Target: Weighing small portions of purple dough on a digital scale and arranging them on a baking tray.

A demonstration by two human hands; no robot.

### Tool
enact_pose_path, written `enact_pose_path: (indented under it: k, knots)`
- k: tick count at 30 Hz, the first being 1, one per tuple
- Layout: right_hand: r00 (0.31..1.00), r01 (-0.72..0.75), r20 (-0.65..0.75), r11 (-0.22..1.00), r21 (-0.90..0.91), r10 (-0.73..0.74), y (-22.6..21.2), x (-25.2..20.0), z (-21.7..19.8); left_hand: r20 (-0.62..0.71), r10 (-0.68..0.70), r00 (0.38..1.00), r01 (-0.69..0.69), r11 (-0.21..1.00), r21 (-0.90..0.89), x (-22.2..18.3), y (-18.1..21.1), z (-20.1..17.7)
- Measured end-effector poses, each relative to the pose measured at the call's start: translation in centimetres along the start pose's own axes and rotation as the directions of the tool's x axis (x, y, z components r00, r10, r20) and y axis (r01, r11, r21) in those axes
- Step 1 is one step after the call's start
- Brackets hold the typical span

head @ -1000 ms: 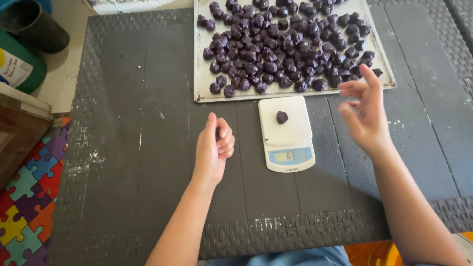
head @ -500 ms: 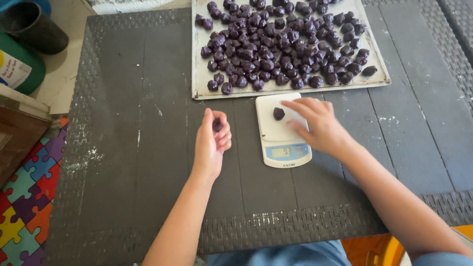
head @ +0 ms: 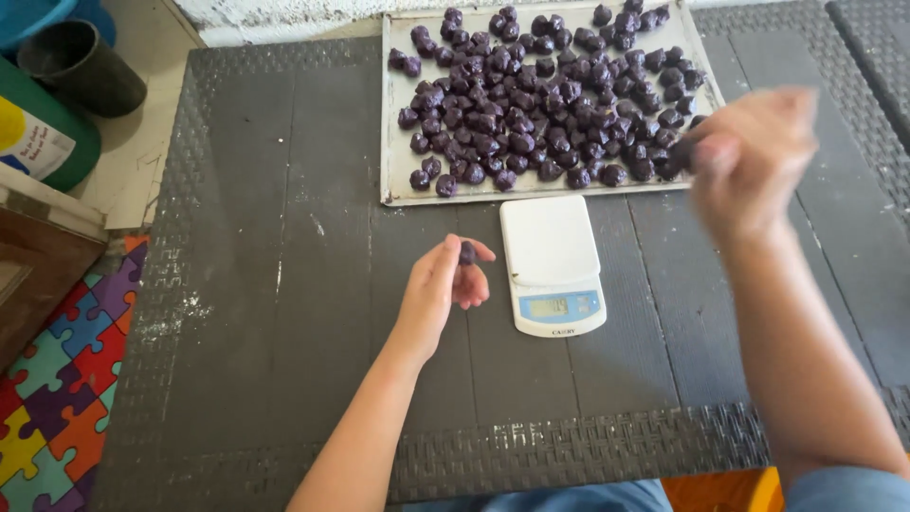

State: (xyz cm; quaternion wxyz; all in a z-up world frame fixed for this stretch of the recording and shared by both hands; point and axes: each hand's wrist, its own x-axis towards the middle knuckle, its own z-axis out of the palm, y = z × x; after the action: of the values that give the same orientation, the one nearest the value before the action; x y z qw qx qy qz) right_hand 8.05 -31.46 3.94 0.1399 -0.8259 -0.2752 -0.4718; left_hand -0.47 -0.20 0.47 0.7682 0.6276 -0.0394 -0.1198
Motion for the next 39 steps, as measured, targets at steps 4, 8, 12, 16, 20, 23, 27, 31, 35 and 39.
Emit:
enact_pose_path:
  k: [4, 8, 12, 16, 20, 23, 27, 31, 35, 39]
  knots:
    - [0.994, -0.105, -0.004, 0.97, -0.221, 0.107, 6.8, 1.2, 0.3, 0.026, 0.009, 1.0, -0.01, 1.0, 0.019, 0.2, -0.4, -0.1]
    - [0.969, -0.147, 0.188, 0.985, -0.09, 0.161, 2.6, 2.0, -1.1, -0.025, 0.02, 0.999, -0.022, 0.997, -0.072, 0.2, 0.1, 0.1]
    - [0.788, -0.316, 0.567, 0.948, 0.039, 0.239, -1.9, -1.8, -0.9, -0.065, -0.034, 0.997, 0.026, 0.991, -0.13, 0.1, 0.0, 0.1]
    - [0.191, -0.589, 0.916, 0.788, -0.181, 0.353, -8.2, -2.1, -2.9, -0.069, 0.127, 0.989, -0.132, 0.988, -0.076, 0.2, -0.4, -0.4]
    - [0.273, -0.685, 0.916, 0.728, -0.029, 0.294, -9.8, -4.1, -2.6, -0.169, 0.172, 0.97, -0.185, 0.981, -0.059, 0.3, -0.1, -0.7]
    - [0.384, -0.67, 0.897, 0.734, 0.11, 0.216, -11.6, -4.4, -1.7, -0.101, 0.157, 0.982, -0.107, 0.917, 0.384, 0.4, 0.4, -2.0]
    - [0.511, -0.696, 0.859, 0.571, 0.436, -0.032, -14.1, -2.8, -0.8, -0.122, 0.423, 0.898, -0.079, 0.428, 0.9, 0.0, -0.6, -3.1]
    - [0.631, -0.61, 0.775, 0.616, 0.497, 0.0, -13.1, -0.4, -1.3, 0.028, 0.564, 0.825, -0.046, 0.018, 0.999, -0.2, -2.3, -3.0]
    - [0.668, -0.54, 0.72, 0.789, 0.292, 0.19, -5.6, -1.1, -3.2, -0.006, 0.343, 0.939, 0.025, -0.053, 0.998, -1.3, -2.0, -3.9]
    - [0.605, -0.62, 0.517, 0.766, -0.172, 0.606, 10.4, -9.5, -3.3, -0.068, 0.383, 0.921, 0.112, -0.093, 0.989, -0.7, -2.9, -7.6]
